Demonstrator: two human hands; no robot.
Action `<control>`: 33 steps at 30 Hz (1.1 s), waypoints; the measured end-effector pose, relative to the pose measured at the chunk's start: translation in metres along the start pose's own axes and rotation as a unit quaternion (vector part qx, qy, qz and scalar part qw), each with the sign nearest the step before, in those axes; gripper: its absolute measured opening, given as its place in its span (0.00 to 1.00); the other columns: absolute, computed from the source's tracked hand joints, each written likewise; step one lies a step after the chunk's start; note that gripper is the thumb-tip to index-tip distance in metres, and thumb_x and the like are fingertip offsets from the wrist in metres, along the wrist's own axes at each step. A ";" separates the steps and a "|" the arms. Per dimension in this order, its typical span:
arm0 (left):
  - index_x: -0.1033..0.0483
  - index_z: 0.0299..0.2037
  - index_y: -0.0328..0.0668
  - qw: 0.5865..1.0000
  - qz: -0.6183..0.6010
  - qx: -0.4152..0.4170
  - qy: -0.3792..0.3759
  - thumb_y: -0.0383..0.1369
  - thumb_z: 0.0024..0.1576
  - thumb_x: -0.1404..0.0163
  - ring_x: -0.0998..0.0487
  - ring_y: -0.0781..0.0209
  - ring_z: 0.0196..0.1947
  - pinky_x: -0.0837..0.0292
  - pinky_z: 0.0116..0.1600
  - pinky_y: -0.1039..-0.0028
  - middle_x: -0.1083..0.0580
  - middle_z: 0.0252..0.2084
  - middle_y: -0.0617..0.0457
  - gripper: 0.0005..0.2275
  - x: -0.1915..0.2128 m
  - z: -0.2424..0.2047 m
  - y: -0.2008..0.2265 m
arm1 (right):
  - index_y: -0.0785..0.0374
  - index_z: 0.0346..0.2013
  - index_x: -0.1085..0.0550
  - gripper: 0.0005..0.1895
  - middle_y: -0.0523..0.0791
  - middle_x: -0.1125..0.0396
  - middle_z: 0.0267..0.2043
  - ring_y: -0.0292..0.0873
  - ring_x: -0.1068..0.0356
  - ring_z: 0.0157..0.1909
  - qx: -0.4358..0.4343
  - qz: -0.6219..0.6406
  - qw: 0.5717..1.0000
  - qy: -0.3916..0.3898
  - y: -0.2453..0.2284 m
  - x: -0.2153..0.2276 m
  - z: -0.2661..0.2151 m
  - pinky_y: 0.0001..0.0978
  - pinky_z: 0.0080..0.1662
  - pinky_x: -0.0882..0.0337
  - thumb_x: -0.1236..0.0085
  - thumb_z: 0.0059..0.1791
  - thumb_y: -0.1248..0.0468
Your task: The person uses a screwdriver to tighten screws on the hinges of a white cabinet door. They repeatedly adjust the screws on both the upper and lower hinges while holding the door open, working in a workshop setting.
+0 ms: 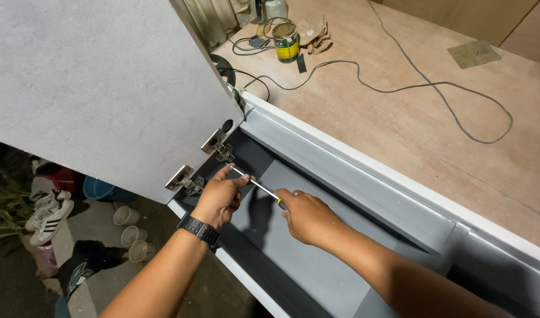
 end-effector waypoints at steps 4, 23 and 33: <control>0.41 0.80 0.39 1.000 -0.009 -0.005 0.011 0.24 0.62 0.41 0.36 0.72 0.23 0.45 0.24 0.89 0.17 0.45 0.41 0.34 -0.001 -0.005 0.004 | 0.65 0.72 0.32 0.25 0.63 0.26 0.53 0.64 0.20 0.51 0.013 0.009 1.000 0.001 -0.005 0.000 0.003 0.53 0.49 0.18 0.55 0.59 0.68; 0.42 0.80 0.34 0.998 0.017 -0.027 0.047 0.25 0.63 0.41 0.35 0.68 0.24 0.42 0.25 0.87 0.18 0.37 0.43 0.34 -0.002 0.002 0.003 | 0.69 0.72 0.32 0.25 0.63 0.26 0.50 0.62 0.19 0.47 0.041 0.021 0.999 0.002 -0.001 -0.010 0.018 0.49 0.44 0.18 0.55 0.59 0.67; 0.41 0.81 0.38 0.998 0.013 -0.023 0.052 0.25 0.63 0.41 0.32 0.66 0.25 0.39 0.26 0.84 0.25 0.33 0.46 0.35 0.001 0.011 -0.001 | 0.69 0.73 0.33 0.25 0.63 0.26 0.50 0.62 0.19 0.48 0.033 0.011 0.999 0.000 -0.009 -0.007 0.017 0.49 0.44 0.18 0.55 0.59 0.67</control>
Point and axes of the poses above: each hand's wrist, its own z-axis towards the middle knuckle, its own x-axis out of the back of the hand, y = z × x, the point moved 1 cm from there along z, towards the middle knuckle
